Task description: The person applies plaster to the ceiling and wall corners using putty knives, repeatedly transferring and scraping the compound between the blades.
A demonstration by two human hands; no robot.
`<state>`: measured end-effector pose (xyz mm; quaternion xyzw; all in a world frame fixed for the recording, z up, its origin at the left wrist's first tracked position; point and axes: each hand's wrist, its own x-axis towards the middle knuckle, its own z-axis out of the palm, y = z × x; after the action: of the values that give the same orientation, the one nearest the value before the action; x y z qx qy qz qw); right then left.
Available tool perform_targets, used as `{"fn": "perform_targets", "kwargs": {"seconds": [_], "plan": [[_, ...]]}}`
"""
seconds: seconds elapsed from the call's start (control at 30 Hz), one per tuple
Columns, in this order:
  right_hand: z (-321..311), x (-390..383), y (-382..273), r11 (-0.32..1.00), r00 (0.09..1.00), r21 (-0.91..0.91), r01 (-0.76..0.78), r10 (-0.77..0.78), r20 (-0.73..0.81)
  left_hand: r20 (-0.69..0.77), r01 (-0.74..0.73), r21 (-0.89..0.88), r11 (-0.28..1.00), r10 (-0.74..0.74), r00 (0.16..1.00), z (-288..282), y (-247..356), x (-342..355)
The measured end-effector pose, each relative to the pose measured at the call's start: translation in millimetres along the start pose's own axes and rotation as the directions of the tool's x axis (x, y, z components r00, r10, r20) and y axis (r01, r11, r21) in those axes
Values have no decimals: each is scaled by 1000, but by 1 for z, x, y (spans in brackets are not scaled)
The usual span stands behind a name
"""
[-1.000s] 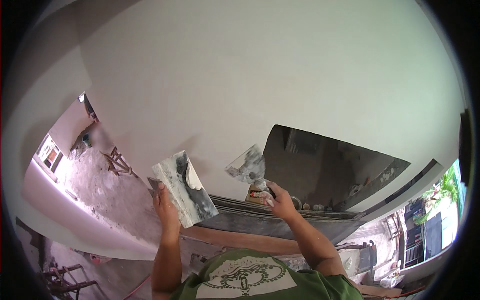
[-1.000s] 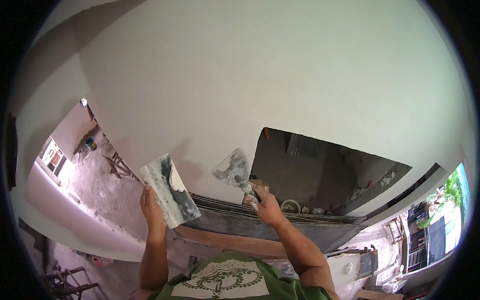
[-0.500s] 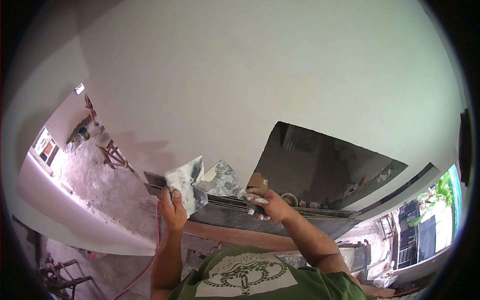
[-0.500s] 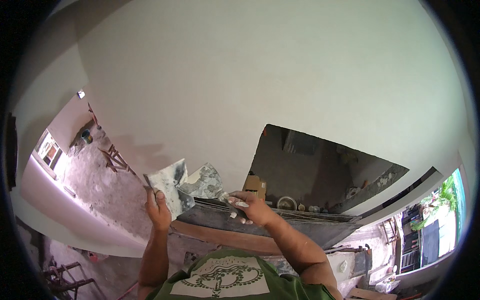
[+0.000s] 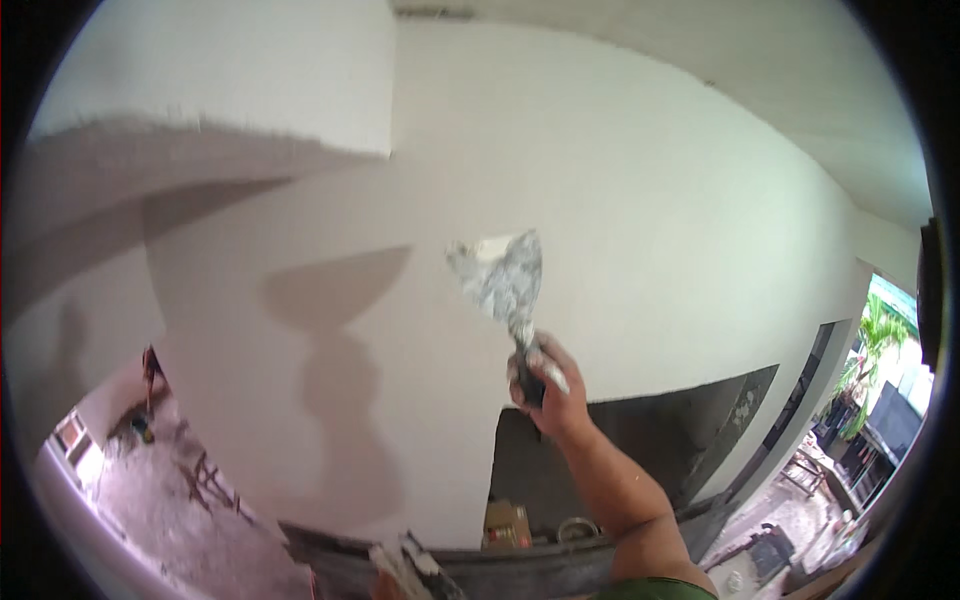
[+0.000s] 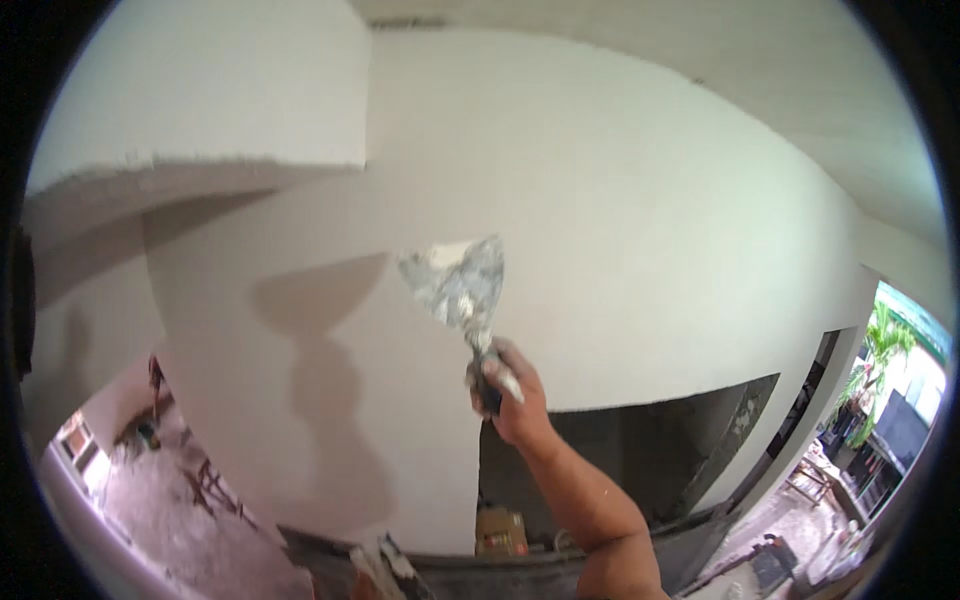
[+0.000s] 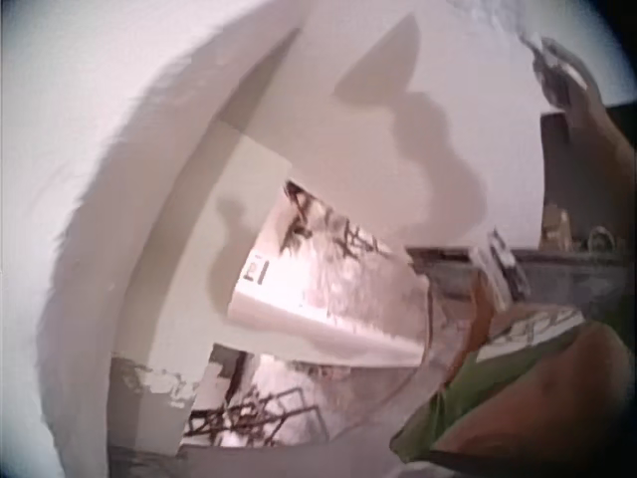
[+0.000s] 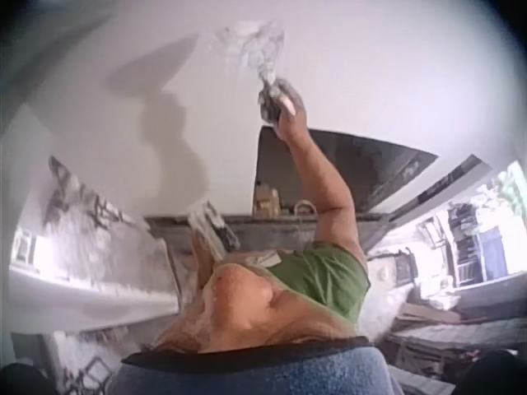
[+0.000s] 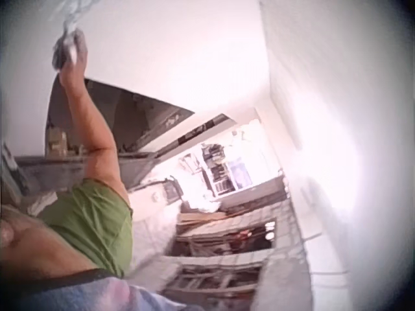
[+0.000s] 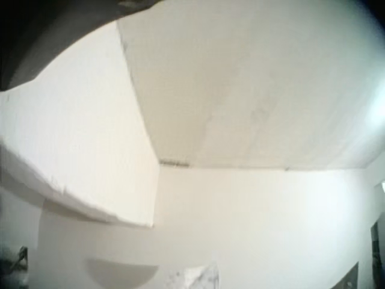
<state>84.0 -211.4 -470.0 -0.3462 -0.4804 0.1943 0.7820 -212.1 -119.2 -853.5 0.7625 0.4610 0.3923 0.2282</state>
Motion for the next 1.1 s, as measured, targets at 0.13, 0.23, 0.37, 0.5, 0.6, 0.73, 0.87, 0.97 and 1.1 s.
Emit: {"fn": "perform_targets", "kwargs": {"seconds": [0.13, 0.23, 0.37, 0.5, 0.6, 0.73, 0.87, 0.97, 1.1], "plan": [[19, 120, -81, 903, 935, -272, 333, -354, -33, 3, 74, -40, 996, -74, 997, 3, -3, 21], [39, 193, -130, 910, 933, -251, 330, -355, -61, 9, 98, -43, 994, -98, 995, 1, -1, 28], [78, 249, -155, 937, 947, -228, 264, -297, -123, 18, 118, -55, 991, -117, 993, -2, 1, 31], [103, 288, -161, 922, 944, -280, 268, -309, -114, 13, 138, -57, 989, -137, 990, -3, 3, 37], [111, 314, -163, 917, 943, -302, 260, -309, -125, 11, 155, -57, 986, -154, 988, -3, 3, 40], [119, 335, -175, 915, 947, -326, 238, -293, -129, 14, 177, -52, 983, -177, 984, -5, 1, 41], [122, 333, -200, 952, 962, -224, 208, -241, -132, 24, 187, -46, 981, -186, 982, -6, 1, 43], [137, 331, -228, 973, 966, 33, 228, -222, -133, 27, 190, -45, 981, -189, 982, -7, 3, 44], [165, 317, -252, 948, 956, 169, 271, -245, -160, 20, 195, -40, 980, -194, 981, -8, 3, 43]]}}
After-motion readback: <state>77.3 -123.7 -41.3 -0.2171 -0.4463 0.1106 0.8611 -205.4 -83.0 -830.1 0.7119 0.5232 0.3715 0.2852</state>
